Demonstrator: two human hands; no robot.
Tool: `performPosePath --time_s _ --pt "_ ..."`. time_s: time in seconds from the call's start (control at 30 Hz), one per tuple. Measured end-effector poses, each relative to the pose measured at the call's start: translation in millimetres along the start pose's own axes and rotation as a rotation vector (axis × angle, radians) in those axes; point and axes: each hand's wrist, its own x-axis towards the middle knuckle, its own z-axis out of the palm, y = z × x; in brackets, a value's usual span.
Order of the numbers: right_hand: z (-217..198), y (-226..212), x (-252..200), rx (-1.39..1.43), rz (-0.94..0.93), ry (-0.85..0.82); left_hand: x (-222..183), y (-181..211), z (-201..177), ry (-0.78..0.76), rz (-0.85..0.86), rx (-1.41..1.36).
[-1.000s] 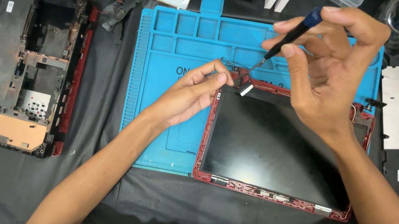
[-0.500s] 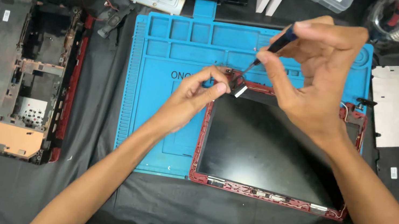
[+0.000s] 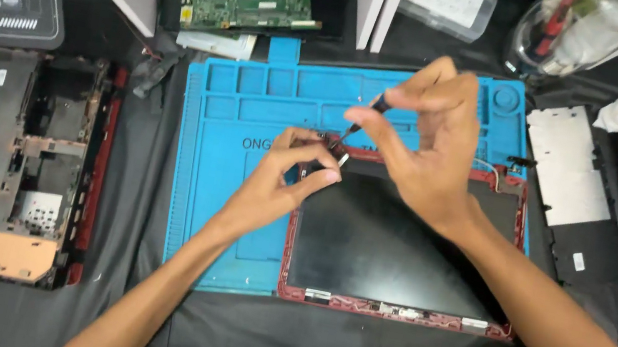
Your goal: Disassemble parts of a laptop including the screen bezel, hinges, and internal components.
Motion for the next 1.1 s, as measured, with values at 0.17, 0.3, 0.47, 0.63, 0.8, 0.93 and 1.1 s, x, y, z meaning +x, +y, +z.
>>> performPosePath --time_s 0.17,0.3,0.47,0.63,0.8,0.93,1.1 --pt "2 -8 7 -0.021 0.023 -0.031 1 6 -15 -0.094 -0.044 0.046" --pt "6 -8 5 -0.047 -0.003 -0.054 1 12 -22 -0.165 -0.085 0.106" --pt "6 -7 7 -0.087 -0.031 -0.058 4 15 -31 -0.225 -0.122 0.015" --pt "6 -6 8 -0.071 -0.045 -0.041 9 7 -62 -0.271 -0.339 -0.404" --pt "9 -9 12 -0.116 -0.087 -0.024 10 25 -80 -0.220 -0.394 -0.324" --pt "-6 -19 17 -0.204 -0.089 -0.066 12 19 -78 -0.065 -0.176 0.090" --pt "-79 -62 24 -0.136 0.029 0.107 45 37 -16 -0.016 0.028 0.320"
